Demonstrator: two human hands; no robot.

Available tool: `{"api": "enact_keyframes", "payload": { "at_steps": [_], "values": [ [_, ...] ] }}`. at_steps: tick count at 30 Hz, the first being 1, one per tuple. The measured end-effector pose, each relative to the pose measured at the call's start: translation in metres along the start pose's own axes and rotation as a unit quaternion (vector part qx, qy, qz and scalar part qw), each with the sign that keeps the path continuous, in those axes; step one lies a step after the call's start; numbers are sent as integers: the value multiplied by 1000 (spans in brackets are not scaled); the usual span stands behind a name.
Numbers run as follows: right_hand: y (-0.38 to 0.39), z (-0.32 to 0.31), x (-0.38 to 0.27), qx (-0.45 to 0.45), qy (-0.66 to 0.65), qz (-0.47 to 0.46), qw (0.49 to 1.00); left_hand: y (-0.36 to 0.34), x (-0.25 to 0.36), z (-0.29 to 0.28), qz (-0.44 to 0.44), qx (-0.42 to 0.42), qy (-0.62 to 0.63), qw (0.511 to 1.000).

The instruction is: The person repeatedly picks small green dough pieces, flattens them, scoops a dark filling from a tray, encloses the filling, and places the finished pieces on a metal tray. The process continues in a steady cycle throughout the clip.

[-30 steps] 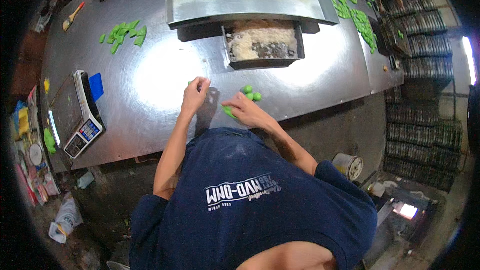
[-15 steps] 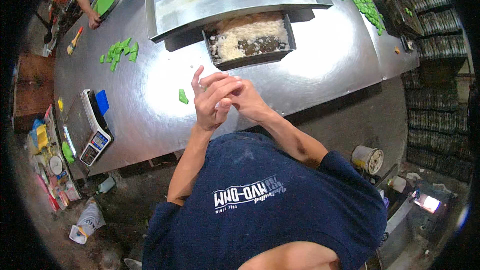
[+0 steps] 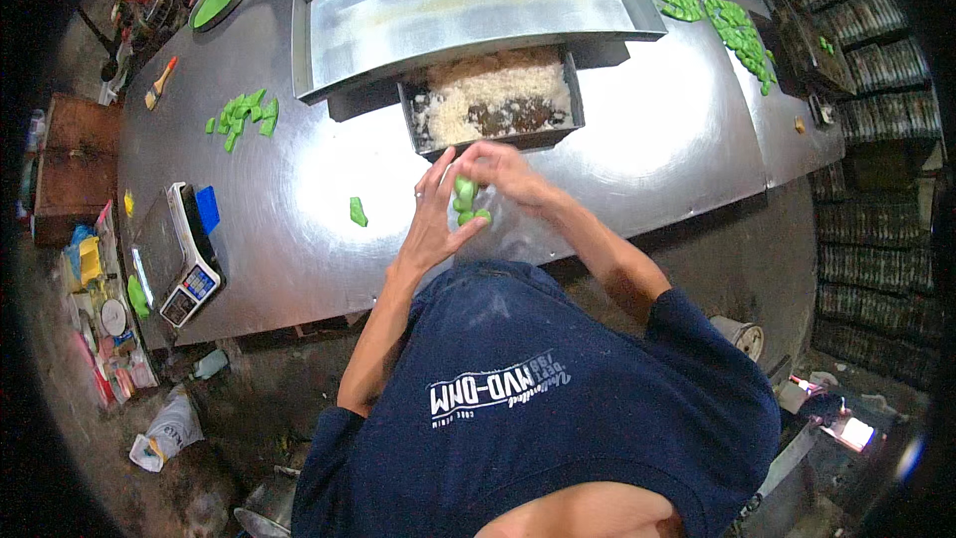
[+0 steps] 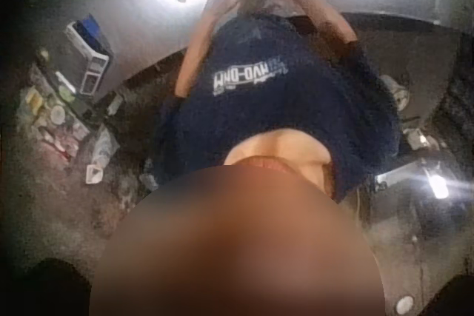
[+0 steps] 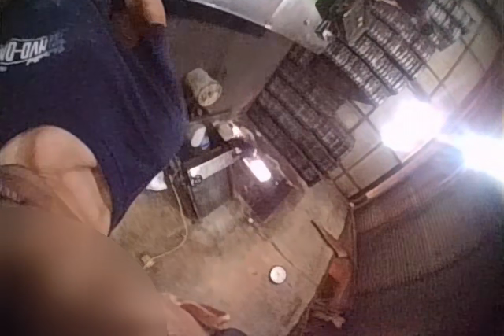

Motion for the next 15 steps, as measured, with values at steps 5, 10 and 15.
{"api": "enact_keyframes", "payload": {
  "at_steps": [5, 10, 15],
  "values": [
    [-52, -119, 35, 210, 323, 75, 920, 14, -22, 1, -146, -166, 197, 955],
    [-63, -133, 62, 94, 596, 129, 787, 15, -26, 4, -115, -159, 150, 969],
    [-72, -105, 56, 64, 629, 87, 770, 7, -33, -7, -186, -119, 211, 952]
  ]
}}
Point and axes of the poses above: each hand's wrist, its own y-axis away from the middle knuckle, its own z-axis out of the palm, x = y × z, the point moved 1 cm from there along -y, towards the middle knuckle, and after that the axes turned 9 degrees about -x, right-handed, at the moved point
